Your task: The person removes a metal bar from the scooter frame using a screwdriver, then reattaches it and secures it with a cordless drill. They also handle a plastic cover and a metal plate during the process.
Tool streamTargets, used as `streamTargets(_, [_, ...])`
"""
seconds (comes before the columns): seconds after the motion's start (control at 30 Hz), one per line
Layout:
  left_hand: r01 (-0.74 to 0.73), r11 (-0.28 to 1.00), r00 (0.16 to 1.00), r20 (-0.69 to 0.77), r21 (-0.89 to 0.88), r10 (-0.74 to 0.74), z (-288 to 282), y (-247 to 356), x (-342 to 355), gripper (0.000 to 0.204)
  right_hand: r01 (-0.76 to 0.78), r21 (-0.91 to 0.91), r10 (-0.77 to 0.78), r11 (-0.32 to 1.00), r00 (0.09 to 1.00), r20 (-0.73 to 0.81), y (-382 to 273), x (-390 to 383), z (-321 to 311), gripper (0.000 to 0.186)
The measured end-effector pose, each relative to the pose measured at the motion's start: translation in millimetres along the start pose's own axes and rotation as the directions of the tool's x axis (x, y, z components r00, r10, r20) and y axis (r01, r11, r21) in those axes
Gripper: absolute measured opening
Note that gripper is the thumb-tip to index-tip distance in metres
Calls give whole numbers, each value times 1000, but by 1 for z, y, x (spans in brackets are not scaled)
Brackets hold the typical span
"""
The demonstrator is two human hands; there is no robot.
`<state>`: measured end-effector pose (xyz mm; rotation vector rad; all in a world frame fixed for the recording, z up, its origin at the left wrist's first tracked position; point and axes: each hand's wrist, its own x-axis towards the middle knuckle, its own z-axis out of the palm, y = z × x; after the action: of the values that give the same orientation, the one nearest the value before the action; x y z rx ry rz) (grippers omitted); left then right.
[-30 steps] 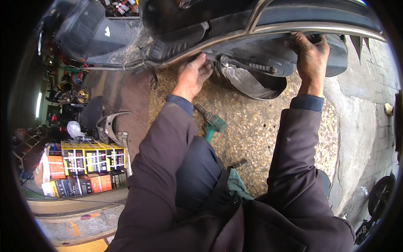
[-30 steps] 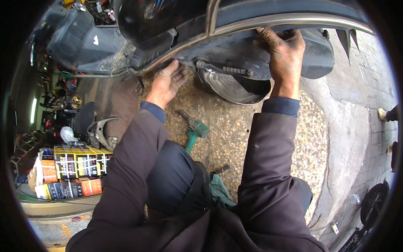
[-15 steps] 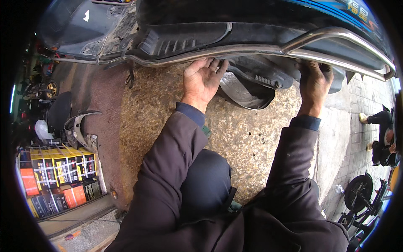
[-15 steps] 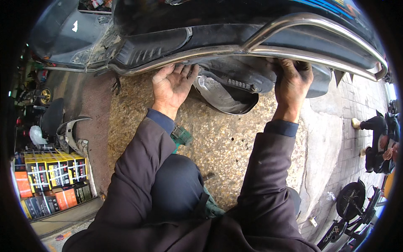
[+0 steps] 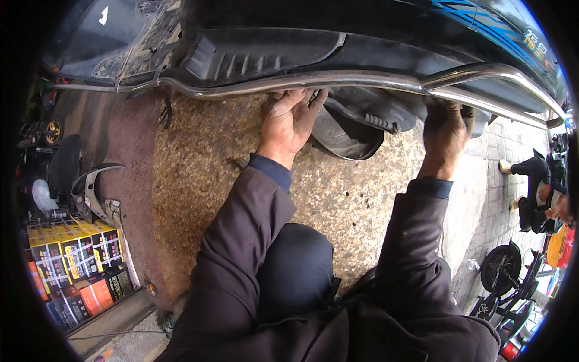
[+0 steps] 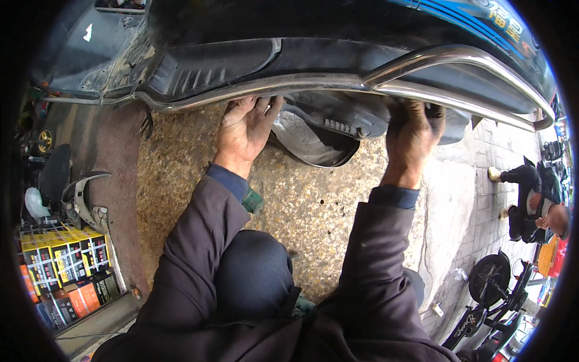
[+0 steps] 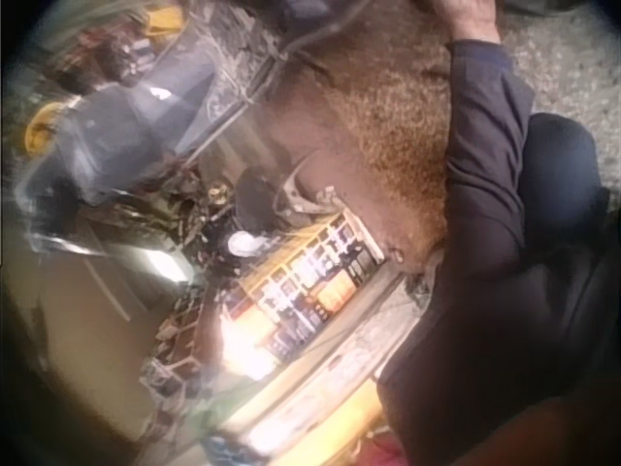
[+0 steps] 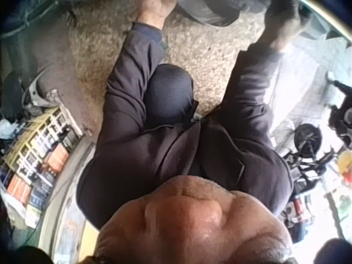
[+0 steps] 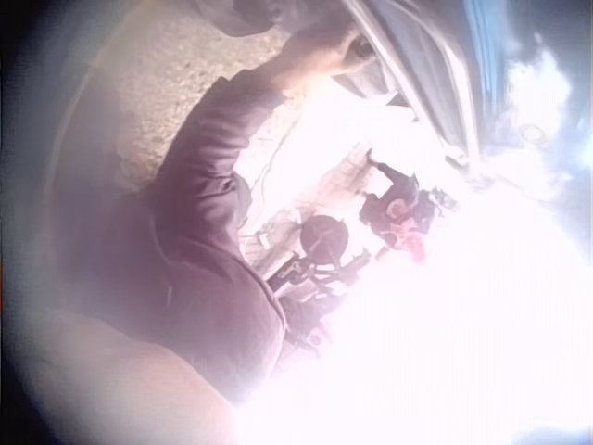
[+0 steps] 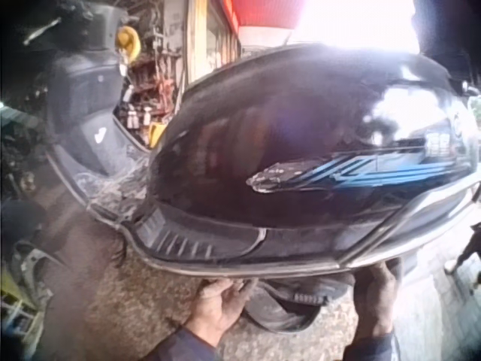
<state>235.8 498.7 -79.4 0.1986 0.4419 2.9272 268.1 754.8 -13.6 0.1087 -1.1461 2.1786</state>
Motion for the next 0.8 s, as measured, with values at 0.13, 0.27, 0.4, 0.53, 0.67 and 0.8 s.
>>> streamTargets(0.13, [-2,1000,1000,-31,7,2,1,0,1,15,-175,222,169,959,985,45,9,-17,20,30])
streamTargets(0.27, [-6,999,999,-46,47,8,2,0,1,15,-385,549,339,742,922,188,26,-34,44,21])
streamTargets(0.4, [-5,1000,998,-69,8,5,1,1,2,20,-390,638,356,664,915,188,31,-36,56,39])
streamTargets(0.53, [3,1000,995,-97,13,-2,2,1,1,21,-389,623,302,679,921,246,31,-32,56,46])
streamTargets(0.67, [34,995,986,-164,89,-19,8,3,-5,20,-355,591,307,725,934,184,34,-29,55,46])
streamTargets(0.8, [115,941,978,-200,318,-52,14,6,-12,21,-359,590,275,724,933,231,34,-28,55,47])
